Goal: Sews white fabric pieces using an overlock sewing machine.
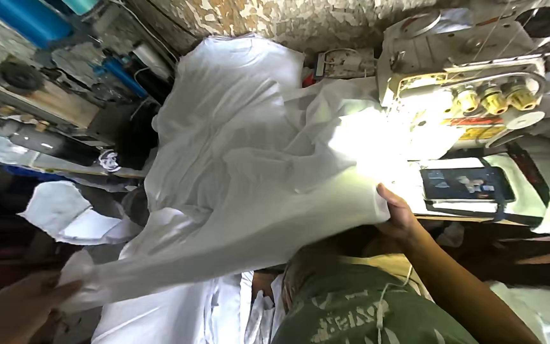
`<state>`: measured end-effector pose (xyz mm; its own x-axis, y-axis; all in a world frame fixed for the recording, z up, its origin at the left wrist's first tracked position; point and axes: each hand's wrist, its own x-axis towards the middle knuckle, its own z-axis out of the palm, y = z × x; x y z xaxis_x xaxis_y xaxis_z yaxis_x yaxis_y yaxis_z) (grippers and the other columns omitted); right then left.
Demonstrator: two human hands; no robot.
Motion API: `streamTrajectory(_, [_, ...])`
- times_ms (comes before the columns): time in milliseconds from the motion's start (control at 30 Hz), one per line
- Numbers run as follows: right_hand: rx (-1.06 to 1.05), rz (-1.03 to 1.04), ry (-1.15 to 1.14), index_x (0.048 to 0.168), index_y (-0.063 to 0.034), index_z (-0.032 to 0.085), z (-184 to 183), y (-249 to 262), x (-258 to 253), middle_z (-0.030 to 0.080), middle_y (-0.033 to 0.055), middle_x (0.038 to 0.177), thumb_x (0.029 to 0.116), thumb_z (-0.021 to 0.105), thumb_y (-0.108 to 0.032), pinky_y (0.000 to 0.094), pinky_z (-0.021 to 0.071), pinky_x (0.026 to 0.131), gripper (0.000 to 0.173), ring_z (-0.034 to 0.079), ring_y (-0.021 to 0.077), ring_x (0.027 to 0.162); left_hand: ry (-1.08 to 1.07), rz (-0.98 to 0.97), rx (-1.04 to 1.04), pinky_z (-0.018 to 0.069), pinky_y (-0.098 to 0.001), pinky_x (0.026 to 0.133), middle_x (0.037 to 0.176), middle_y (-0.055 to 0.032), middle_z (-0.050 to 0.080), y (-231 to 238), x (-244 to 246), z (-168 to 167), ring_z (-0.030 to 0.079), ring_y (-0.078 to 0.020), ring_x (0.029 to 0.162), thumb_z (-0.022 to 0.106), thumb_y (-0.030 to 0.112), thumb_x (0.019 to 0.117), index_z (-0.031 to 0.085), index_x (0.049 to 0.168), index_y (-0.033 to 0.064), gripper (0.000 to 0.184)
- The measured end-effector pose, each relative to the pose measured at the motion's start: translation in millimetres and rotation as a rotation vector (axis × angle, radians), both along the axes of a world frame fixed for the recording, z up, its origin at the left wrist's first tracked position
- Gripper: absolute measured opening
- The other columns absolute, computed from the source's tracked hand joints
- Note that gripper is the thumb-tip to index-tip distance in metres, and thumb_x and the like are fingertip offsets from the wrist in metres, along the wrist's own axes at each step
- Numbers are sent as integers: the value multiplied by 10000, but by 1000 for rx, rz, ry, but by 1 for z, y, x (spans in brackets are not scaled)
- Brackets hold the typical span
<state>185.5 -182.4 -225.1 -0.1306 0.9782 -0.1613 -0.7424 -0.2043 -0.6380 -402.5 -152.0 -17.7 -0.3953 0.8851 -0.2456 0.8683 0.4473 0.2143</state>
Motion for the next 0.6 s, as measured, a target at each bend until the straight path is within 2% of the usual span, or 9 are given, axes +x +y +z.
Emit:
streamTrajectory(67, [6,49,-6,1040,-232,727,-1,-20,3,769,-22,929,900,735,-404,276,618,798,222,731,64,854,20,-150,54,453,-665,976,1273,-374,578,8,21,-9,597,-474,1136,698,63,929,475,1433,-76,568])
streamTrajectory(100, [-25,55,-31,999,-199,730,-3,-27,3,772,-6,895,920,702,-280,270,622,766,116,734,68,811,-5,-265,98,415,-710,992,1305,-391,558,15,51,-17,566,-535,1178,719,47,918,481,1440,-72,586])
streamTrajectory(133, [-70,53,-74,993,-151,709,-6,-31,3,770,15,878,953,630,-159,268,625,741,89,735,79,779,-43,-371,130,399,-723,1008,1336,-371,562,23,85,-28,553,-548,1214,719,32,918,523,1422,-64,549])
streamTrajectory(200, [-157,6,-216,1031,-95,652,-11,-38,-1,751,0,858,1000,510,-36,228,599,696,157,707,57,733,-139,-574,150,439,-655,1032,1394,-289,571,42,156,-57,560,-479,1267,672,5,957,597,1360,-42,413])
streamTrajectory(300, [-163,-52,-314,1102,-82,618,-20,-48,1,746,-12,892,1023,479,-36,235,602,738,166,711,56,780,-331,-895,228,437,-608,1080,1515,-258,479,69,249,-117,506,-448,1361,602,-75,947,675,1263,-20,329])
streamTrajectory(367, [-140,-83,-402,1145,-44,621,-21,-58,3,750,10,937,1021,517,-35,288,618,803,162,727,91,842,-423,-1053,285,351,-636,1148,1588,-313,339,89,296,-161,354,-498,1460,604,-129,889,706,1217,9,371])
streamTrajectory(467, [-166,-131,-533,1107,-24,660,-22,-72,10,746,16,919,1024,555,-52,282,618,769,137,723,95,818,-476,-1104,370,119,-755,1169,1634,-365,151,119,333,-215,99,-582,1511,654,-144,809,740,1189,103,461])
streamTrajectory(533, [-197,-99,-558,1086,-21,669,-22,-82,12,741,15,906,1028,559,-76,292,620,749,135,720,98,804,-499,-1054,422,50,-777,1158,1634,-366,151,130,343,-231,65,-597,1507,688,-109,804,773,1115,131,402])
streamTrajectory(600, [-216,-35,-529,1072,-29,672,-19,-89,9,734,3,888,1020,563,-86,293,616,715,133,710,93,776,-524,-1017,469,33,-790,1144,1617,-370,206,137,347,-238,74,-608,1500,745,-23,820,794,1039,121,267])
